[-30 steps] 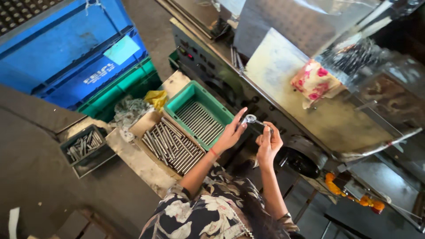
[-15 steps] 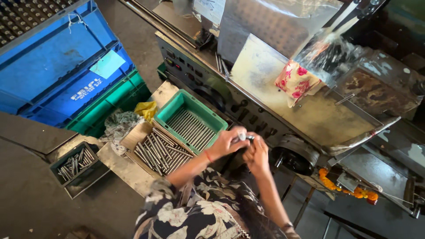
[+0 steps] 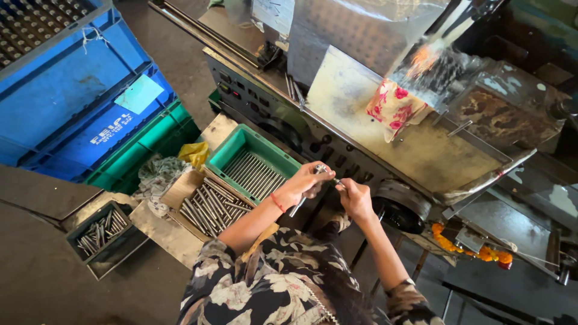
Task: The person repeatedly picks up metal rods from a green bin, inserts them into a grinding machine, and operates the machine to grind the rods. After each grinding cycle, the person removes the rod and places it back into the bin. The process is repeated multiple times throughout the clip.
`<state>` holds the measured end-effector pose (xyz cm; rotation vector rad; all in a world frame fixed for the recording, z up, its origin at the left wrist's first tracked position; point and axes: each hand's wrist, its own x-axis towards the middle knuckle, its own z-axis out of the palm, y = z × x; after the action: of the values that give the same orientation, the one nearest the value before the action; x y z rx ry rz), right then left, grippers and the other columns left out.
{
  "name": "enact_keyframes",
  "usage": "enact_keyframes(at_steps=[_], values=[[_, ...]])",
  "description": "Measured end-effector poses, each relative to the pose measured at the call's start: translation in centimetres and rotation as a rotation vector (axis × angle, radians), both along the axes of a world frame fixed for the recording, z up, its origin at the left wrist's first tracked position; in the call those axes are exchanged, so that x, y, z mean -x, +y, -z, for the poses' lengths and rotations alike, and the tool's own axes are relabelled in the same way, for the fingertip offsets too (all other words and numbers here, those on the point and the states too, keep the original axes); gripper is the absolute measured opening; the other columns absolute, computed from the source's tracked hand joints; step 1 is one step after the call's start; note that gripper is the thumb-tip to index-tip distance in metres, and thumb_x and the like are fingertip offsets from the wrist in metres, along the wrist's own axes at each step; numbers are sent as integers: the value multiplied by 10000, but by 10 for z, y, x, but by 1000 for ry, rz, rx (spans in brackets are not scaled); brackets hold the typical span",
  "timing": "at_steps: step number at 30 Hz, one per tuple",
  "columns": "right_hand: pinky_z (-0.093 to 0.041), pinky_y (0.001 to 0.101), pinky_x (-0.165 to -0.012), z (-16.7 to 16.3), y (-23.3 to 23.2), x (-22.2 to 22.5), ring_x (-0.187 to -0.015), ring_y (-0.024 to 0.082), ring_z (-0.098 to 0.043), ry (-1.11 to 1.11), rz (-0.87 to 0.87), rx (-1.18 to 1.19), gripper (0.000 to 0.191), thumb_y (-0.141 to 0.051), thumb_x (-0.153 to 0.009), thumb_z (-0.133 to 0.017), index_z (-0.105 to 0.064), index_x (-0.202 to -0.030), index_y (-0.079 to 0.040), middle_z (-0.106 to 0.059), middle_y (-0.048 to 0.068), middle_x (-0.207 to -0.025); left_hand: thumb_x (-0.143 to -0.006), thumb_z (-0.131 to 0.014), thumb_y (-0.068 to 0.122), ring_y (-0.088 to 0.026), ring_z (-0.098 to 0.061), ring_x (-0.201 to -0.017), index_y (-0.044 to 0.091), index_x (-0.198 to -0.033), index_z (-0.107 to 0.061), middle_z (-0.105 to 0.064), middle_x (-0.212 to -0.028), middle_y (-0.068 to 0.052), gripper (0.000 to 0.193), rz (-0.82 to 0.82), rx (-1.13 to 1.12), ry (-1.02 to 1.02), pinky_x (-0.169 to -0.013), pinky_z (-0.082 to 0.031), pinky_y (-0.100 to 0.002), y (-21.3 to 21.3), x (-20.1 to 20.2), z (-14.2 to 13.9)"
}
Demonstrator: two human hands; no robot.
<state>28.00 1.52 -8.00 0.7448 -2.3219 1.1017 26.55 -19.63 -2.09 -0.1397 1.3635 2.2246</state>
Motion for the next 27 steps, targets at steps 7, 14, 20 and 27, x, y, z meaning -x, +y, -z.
enact_keyframes(at_steps=[7,14,20,27], values=[[-450,449,-504,-16,20,-6,-542,368,-586,98,-91,-22,203,-230,-1013,-624,-616,-1101,-48,-593,148,-657,-917,-798,117,0,-439,-613,80,-964,-637,-516,-713,89,172,-239,86,453,-520,-334,-196,26,-33,-16],[-464,436,-541,-37,25,-21,-564,355,-605,158,6,-5,341,-379,-1069,-538,-670,-1056,-65,-600,121,-659,-940,-811,128,9,-444,-699,72,-991,-641,-519,-784,96,186,-247,113,609,-590,-363,-188,39,-45,-30],[-503,353,-648,-106,26,-38,-693,225,-628,-423,-374,122,360,-329,-1081,-575,-736,-1046,-9,-691,101,-806,-934,-773,162,-7,-403,-511,95,-985,-626,-506,-685,65,169,-52,11,400,-443,-279,-207,22,-30,-41],[-410,323,-524,-158,29,-18,-546,132,-541,-460,-604,36,294,-259,-1011,-626,-772,-922,-19,-608,57,-636,-958,-726,156,-12,-398,-477,122,-989,-585,-511,-688,72,149,32,-334,283,-417,-248,-219,30,-26,-61]])
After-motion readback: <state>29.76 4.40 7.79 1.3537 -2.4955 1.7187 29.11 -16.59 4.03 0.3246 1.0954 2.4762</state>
